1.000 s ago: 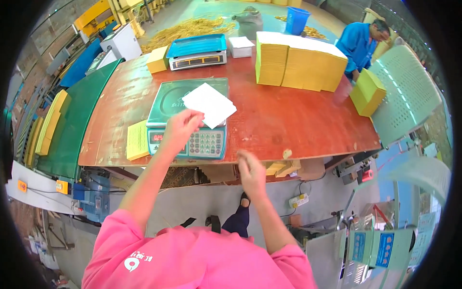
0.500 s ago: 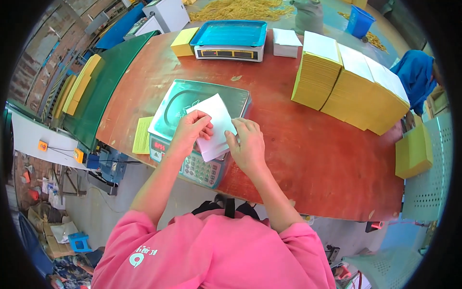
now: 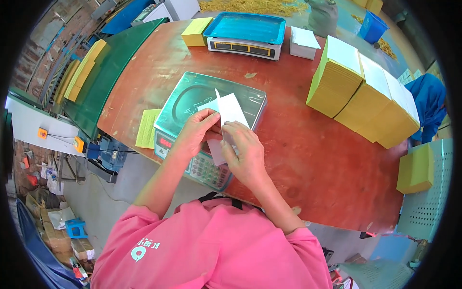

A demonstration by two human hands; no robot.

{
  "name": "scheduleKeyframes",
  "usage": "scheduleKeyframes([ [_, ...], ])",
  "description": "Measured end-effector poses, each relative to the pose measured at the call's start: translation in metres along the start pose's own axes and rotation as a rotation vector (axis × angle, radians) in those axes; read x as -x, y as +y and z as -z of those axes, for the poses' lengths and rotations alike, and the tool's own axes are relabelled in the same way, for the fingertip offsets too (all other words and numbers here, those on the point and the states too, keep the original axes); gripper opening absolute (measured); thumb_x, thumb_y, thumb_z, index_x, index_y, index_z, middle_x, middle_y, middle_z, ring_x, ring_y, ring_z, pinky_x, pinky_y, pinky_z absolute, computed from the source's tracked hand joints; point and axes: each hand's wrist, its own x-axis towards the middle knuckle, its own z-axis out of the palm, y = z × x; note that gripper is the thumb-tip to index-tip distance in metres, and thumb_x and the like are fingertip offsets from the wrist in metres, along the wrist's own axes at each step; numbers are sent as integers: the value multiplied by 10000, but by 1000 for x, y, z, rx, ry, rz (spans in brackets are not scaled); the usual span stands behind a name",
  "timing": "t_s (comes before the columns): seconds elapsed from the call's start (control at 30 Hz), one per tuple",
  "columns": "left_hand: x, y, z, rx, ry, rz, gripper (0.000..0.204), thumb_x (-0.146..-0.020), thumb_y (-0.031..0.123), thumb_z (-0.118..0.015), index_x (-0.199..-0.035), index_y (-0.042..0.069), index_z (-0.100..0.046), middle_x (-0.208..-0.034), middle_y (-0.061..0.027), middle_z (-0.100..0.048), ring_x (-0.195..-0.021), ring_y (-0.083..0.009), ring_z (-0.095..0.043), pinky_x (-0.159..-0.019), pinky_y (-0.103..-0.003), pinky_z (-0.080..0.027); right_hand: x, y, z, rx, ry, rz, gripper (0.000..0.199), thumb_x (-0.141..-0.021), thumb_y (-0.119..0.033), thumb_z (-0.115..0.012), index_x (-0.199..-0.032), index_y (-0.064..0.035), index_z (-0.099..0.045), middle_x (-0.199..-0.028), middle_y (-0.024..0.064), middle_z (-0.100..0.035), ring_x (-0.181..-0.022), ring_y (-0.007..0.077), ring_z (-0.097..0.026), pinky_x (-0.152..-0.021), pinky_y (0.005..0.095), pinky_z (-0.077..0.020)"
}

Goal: Bundling paper stacks with an automated machine and weighing the resulting bundles on a digital scale.

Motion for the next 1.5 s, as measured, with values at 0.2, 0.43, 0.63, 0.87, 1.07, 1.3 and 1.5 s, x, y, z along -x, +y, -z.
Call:
scheduleKeyframes([
  [0.2,-3,0,2,-64,-10,40,209,-968,226,-588,-948,20,-612,-852,-81,-648,-743,-151,-661,-665,-276,-569,1,-11,0,-143,31,-151,360,-825,-49,-653,-1180,-57,-594,-1165,150,-644,-1053,324,-633,-873,392,-515],
  [0.43,-3,3,-2,-76,-9,34,247,-968,266,-592,-926,24,-613,-835,-76,-640,-735,-151,-662,-652,-268,-565,2,-12,4,-196,22,-220,365,-837,-65,-651,-1196,-53,-585,-1138,168,-644,-1012,309,-652,-852,367,-515],
  [0.63,-5,4,-1,-48,-14,41,260,-958,286,-614,-910,30,-610,-808,-63,-638,-700,-129,-653,-619,-246,-559,-6,-8,6,-204,-30,-180,345,-860,-97,-643,-1194,-30,-592,-1107,169,-653,-1003,278,-657,-849,352,-517],
  [0.87,-6,4,-4,-68,23,49,271,-949,300,-629,-880,38,-612,-779,-53,-628,-642,-117,-631,-584,-239,-555,-33,11,0,-523,14,-440,232,-903,-161,-625,-1047,19,-653,-900,131,-688,-817,162,-664,-699,316,-556],
  [1.07,-8,2,-5,-82,40,41,278,-942,308,-640,-875,40,-613,-758,-45,-623,-624,-115,-630,-568,-235,-551,-52,22,2,-441,-152,-526,221,-883,-184,-653,-965,21,-657,-820,95,-684,-702,130,-642,-627,292,-540],
  [1.3,-6,2,-4,-82,45,36,270,-948,296,-631,-883,35,-616,-774,-56,-636,-634,-120,-641,-575,-239,-553,-53,28,2,-493,-193,-538,204,-879,-176,-649,-951,15,-657,-822,86,-684,-707,125,-640,-610,296,-538],
  [1.5,-7,5,-6,-86,54,39,268,-948,294,-631,-896,31,-617,-793,-69,-649,-648,-124,-645,-579,-245,-555,-55,34,3,-543,-222,-556,198,-894,-165,-623,-973,15,-650,-851,89,-684,-736,140,-663,-615,296,-558],
])
